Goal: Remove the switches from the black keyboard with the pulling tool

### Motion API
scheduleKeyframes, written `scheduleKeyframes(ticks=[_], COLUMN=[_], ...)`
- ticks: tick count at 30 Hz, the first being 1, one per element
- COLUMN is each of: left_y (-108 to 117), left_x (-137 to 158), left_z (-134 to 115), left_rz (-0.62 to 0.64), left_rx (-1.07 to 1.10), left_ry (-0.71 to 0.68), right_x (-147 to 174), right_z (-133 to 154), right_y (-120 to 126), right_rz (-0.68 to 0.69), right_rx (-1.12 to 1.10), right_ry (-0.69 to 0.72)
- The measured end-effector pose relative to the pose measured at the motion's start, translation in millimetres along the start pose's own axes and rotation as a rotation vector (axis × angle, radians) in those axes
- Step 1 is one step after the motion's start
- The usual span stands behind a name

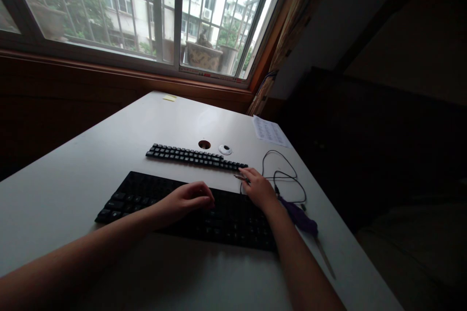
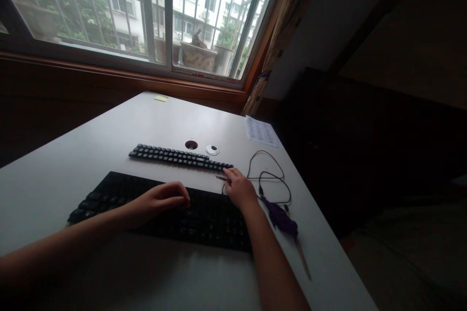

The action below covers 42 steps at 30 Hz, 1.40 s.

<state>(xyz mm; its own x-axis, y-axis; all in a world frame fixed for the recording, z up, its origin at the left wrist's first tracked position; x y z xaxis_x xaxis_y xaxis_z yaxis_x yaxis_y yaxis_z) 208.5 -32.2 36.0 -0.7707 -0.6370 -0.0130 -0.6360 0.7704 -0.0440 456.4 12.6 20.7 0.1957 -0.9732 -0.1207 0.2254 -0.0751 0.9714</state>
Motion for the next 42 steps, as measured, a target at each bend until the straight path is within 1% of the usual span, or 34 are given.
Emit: scheduleKeyframes(ticks=[3,9,30,36,42], left_y=[0.0,0.0,-0.2,-0.1,-0.1], left_x=[-0.3,-0.2,0.2,0.1,0.0], left_z=[0.7,0.8,1.5,2.6,1.6], left_rz=[-0.003,-0.006,-0.010,-0.011,0.003], left_rx=[-0.001,-0.014,-0.016,-0.007,-0.027], left_ry=[-0.002,-0.002,-0.004,-0.005,-0.004], right_x=[-0.3,-1.7,-0.2,3.9,14.8], right_z=[-1.0,-1.6,-1.6,-0.7,-9.0], right_y=[0.0,-2.9,-2.6,3.3,17.7], right_rz=[0.007,0.037,0.023,-0.038,-0.216], right_rx=[0.003,-0.007,-0.033,-0.048,-0.187], right_ry=[-0.019,-0.013,-0.002,-0.025,0.002])
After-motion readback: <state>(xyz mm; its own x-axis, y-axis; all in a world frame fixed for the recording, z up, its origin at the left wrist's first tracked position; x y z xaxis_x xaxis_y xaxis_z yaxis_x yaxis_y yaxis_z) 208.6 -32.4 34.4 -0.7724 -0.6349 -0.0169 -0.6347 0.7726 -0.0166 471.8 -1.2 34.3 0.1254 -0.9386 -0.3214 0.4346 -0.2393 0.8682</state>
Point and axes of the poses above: each hand's wrist, its own x-axis away from the middle knuckle, its own y-axis out of the back of the hand, z = x × y, the point moved 6 cm from there along -x, towards the middle knuckle, and after that the axes turned 7 degrees about z, right-handed, at the moved point
